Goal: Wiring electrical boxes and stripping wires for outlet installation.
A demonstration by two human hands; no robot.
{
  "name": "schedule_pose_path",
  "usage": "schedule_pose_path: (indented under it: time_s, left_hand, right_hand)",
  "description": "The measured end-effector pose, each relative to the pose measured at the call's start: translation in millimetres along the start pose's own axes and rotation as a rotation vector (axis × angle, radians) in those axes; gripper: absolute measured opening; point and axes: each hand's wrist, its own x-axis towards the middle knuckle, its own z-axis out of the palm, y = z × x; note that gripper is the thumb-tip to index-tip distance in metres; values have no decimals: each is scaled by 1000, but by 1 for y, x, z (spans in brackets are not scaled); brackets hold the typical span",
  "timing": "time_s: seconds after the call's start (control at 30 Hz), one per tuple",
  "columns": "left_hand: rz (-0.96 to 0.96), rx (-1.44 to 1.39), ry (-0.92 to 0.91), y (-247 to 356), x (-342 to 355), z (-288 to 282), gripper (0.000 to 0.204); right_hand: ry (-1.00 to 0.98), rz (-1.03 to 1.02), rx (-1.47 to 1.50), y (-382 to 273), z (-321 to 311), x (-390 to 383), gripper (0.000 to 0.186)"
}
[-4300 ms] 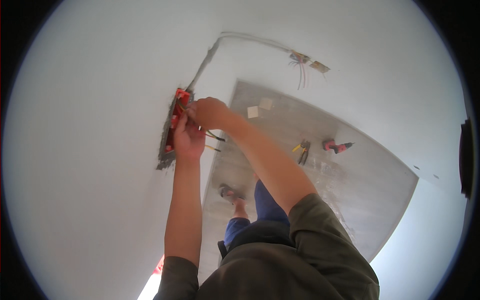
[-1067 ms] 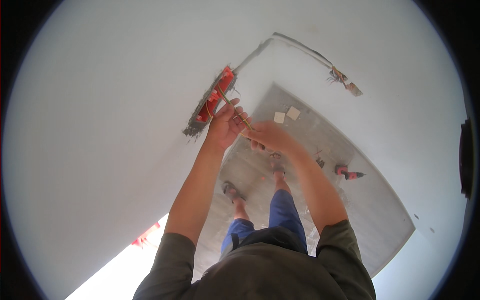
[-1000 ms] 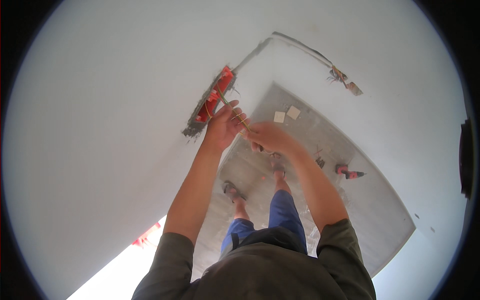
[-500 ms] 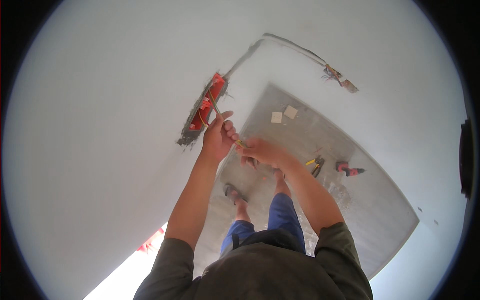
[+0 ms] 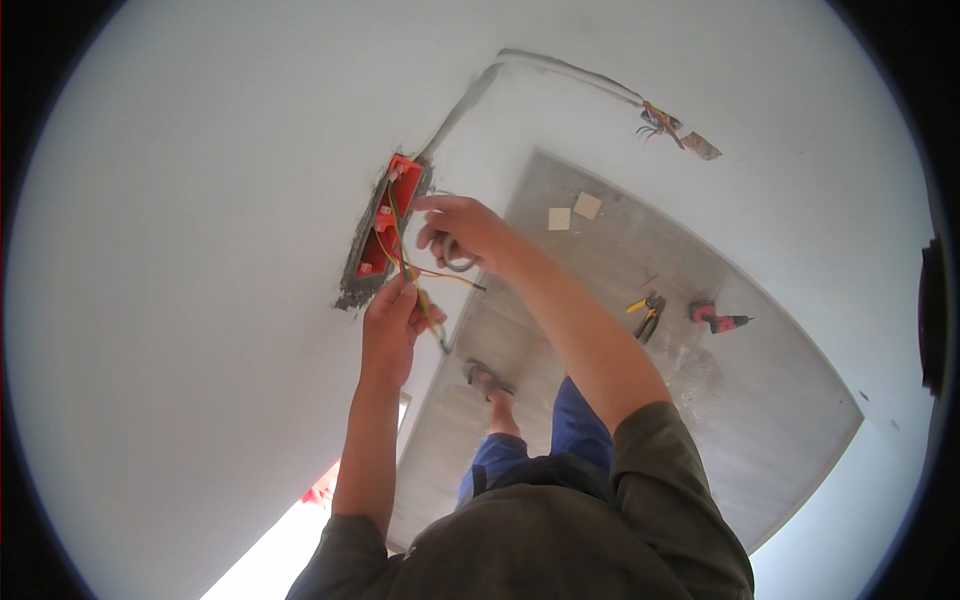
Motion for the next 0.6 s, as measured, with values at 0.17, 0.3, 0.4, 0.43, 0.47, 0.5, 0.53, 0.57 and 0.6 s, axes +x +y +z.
schedule_pose_path:
  time_s: [0.17,0.3,0.4,0.43,0.47,0.5,0.53,0.57,0.6]
  left_hand:
    - [-154,-808,-471,12,-3,-31,40]
    - [-79,-733,-466,24,-4,-25,45]
    - [23,-506,-246,12,-6,-11,45]
    - [22,-511,-244,3,-3,-9,45]
    - [73,-349,-107,-8,2,-10,44]
    - [122,-186,29,-17,6,-8,45]
    - [232,38,139,-22,11,-1,50]
    - [233,34,155,-28,15,-1,50]
    - [403,282,262,-35,21,-3,52]
  right_hand:
    - [-81,90,70,-6,9,35,46]
    - [-210,168,233,-4,6,45,40]
    - [-221,187,385,-5,10,46,34]
    - [-210,185,421,-6,8,47,33]
    - [-209,190,419,-5,4,50,33]
    - [-213,178,354,-2,0,53,29]
    - [-219,168,288,-1,-3,57,25]
    - [-229,180,286,-4,-1,58,25]
    - [-281,160,194,-7,-1,58,24]
